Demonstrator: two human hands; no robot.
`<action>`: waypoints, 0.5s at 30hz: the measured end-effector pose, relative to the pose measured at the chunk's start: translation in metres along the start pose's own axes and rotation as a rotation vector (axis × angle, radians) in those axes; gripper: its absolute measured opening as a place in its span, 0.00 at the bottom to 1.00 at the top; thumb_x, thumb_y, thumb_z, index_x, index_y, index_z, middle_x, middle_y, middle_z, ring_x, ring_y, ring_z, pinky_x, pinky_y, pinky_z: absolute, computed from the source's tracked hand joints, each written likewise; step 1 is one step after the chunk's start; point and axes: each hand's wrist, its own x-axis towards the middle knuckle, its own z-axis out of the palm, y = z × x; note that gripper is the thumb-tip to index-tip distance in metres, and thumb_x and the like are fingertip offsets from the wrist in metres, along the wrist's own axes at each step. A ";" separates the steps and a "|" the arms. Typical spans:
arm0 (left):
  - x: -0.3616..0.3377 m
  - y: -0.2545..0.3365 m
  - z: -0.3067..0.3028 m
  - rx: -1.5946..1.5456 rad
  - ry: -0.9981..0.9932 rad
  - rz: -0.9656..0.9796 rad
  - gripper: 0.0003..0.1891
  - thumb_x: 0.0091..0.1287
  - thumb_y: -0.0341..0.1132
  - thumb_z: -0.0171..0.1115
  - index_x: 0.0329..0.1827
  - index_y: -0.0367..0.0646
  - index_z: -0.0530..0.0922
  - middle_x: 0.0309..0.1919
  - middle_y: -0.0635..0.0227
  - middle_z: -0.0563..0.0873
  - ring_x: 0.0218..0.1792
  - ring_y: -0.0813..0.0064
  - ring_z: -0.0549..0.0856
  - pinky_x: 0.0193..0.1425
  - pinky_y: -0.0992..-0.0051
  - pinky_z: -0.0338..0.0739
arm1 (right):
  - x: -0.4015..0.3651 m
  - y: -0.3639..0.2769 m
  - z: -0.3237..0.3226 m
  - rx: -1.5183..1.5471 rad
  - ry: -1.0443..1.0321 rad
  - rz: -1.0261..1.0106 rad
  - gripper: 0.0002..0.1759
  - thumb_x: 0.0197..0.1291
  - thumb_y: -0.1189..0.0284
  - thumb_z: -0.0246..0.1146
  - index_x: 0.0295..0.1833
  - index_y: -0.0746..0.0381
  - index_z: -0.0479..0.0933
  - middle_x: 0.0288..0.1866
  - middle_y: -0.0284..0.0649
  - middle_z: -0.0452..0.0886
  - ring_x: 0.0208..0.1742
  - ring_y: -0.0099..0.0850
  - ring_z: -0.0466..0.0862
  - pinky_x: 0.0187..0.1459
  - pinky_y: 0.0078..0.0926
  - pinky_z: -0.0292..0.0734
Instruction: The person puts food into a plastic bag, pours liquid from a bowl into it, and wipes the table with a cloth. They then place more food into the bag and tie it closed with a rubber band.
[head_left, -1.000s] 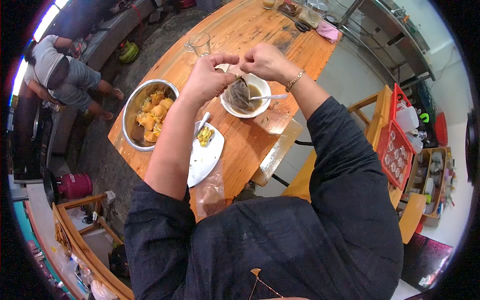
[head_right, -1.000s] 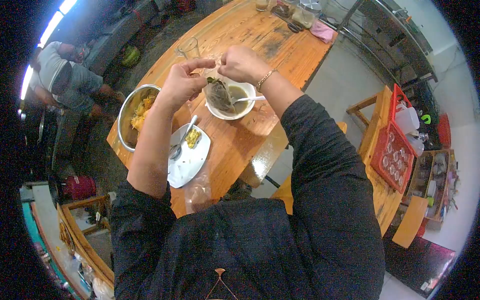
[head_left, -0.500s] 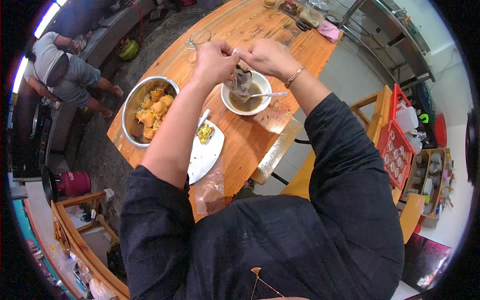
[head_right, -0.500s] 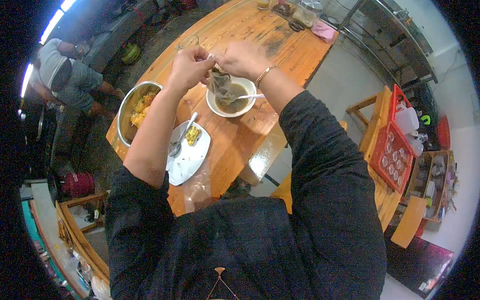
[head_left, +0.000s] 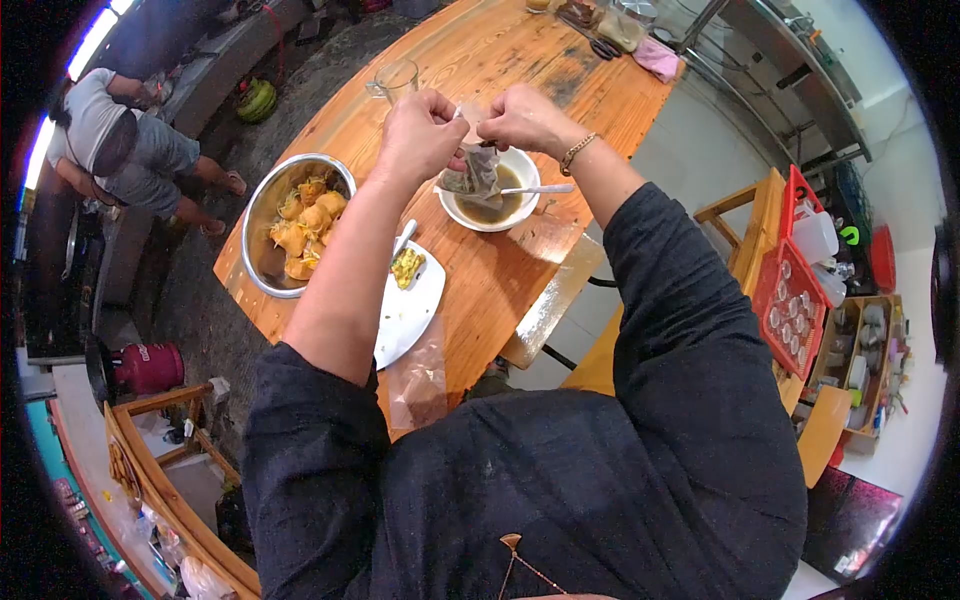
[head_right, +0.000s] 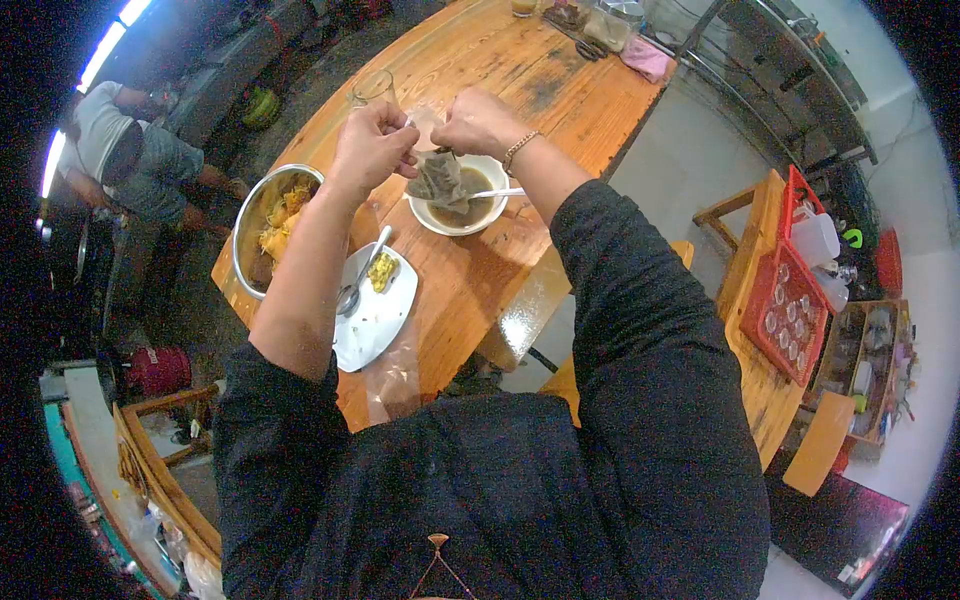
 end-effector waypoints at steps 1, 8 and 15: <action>0.000 -0.002 0.000 -0.003 0.021 -0.012 0.06 0.58 0.27 0.61 0.34 0.32 0.77 0.24 0.62 0.84 0.21 0.71 0.87 0.22 0.75 0.81 | -0.003 -0.003 -0.003 0.038 -0.008 0.023 0.17 0.47 0.60 0.65 0.21 0.64 0.80 0.19 0.40 0.80 0.23 0.29 0.81 0.28 0.27 0.76; -0.003 0.007 -0.001 -0.226 -0.034 -0.132 0.06 0.61 0.25 0.60 0.37 0.30 0.74 0.29 0.62 0.81 0.25 0.71 0.86 0.26 0.73 0.86 | -0.017 -0.004 -0.011 0.361 -0.028 0.083 0.15 0.55 0.62 0.65 0.34 0.65 0.79 0.31 0.37 0.81 0.28 0.24 0.81 0.24 0.22 0.76; -0.002 0.002 0.009 -0.251 0.003 -0.085 0.08 0.64 0.27 0.59 0.40 0.30 0.73 0.32 0.61 0.80 0.27 0.68 0.86 0.29 0.75 0.86 | -0.030 0.005 -0.007 0.677 -0.253 0.196 0.14 0.60 0.63 0.64 0.40 0.64 0.78 0.30 0.35 0.79 0.27 0.22 0.80 0.28 0.20 0.79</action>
